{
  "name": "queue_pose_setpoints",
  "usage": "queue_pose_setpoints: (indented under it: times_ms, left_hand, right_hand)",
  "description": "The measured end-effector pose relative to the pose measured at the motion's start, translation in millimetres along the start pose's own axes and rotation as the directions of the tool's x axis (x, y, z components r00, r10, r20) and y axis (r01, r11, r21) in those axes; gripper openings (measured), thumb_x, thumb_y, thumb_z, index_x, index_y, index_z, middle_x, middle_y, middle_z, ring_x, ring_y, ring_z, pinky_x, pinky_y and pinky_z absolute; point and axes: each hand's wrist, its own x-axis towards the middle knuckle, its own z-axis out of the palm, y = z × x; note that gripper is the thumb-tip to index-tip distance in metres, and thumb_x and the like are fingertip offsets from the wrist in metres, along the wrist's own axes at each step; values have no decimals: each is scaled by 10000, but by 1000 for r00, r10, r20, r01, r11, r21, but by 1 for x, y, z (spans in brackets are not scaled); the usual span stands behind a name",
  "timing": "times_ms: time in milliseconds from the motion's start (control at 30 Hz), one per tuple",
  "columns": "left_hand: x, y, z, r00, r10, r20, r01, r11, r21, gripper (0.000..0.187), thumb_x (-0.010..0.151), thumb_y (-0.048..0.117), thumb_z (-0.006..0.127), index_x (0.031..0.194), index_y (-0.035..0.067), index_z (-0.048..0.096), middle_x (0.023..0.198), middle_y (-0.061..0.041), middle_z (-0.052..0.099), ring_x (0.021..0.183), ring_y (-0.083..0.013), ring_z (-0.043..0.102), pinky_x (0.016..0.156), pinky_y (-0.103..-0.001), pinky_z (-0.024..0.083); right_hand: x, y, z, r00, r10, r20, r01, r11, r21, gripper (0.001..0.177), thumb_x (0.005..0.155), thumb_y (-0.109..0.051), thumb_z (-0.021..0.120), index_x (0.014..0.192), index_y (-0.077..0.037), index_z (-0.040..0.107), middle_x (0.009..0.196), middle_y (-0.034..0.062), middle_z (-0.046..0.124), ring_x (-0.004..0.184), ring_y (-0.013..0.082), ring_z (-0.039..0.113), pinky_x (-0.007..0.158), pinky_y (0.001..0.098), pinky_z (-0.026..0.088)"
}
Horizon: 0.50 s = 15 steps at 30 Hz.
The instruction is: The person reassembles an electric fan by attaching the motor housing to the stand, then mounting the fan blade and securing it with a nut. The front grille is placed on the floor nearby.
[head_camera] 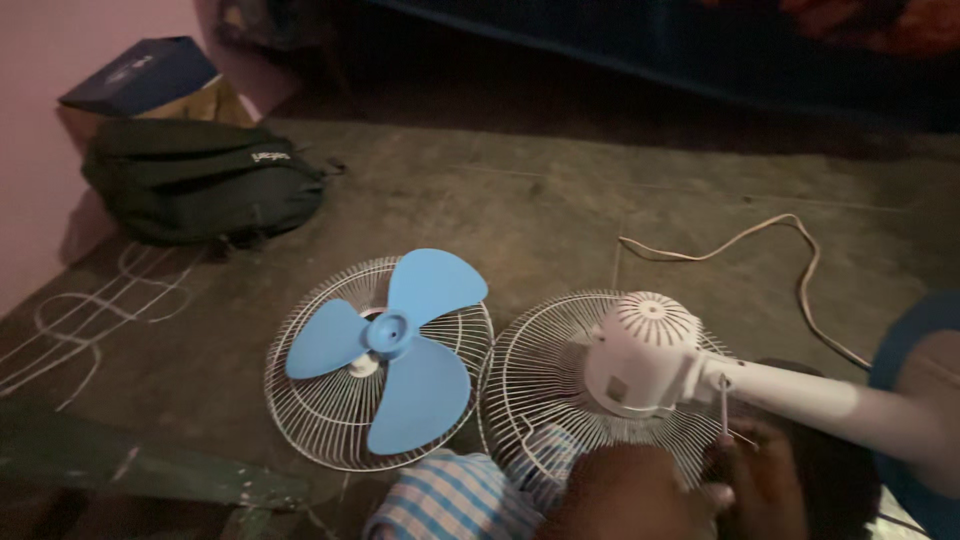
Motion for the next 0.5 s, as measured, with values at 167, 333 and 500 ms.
queue_pose_setpoints:
  times_ms: [167,333,500]
  left_hand:
    - [-17,-78,-56,925,-56,-377,-142,867,-477,438,896,473,676,1105,91,724,903,-96,781,724,-176,713,683,-331,569]
    - [-27,-236,-103,507,-446,-737,-381,652,-656,397,943,392,668,995,1,716,760,-49,732,659,-128,624,616,-285,494]
    - [-49,-339,-102,250,-372,-894,-239,871,-429,288,896,303,704,969,30,766,858,-63,774,777,-161,710,728,-307,554]
  right_hand:
    - [-1,-74,73,926,299,233,-308,951,4,313,992,-234,550,1222,-28,602,731,70,559,562,157,485,468,313,400]
    - [33,-135,169,827,296,478,-166,941,-295,331,962,-361,610,1086,-72,715,689,45,502,589,126,467,510,298,394]
    - [57,-148,272,760,206,616,20,940,-339,422,870,-421,728,1072,-51,698,798,41,653,714,129,586,661,302,501]
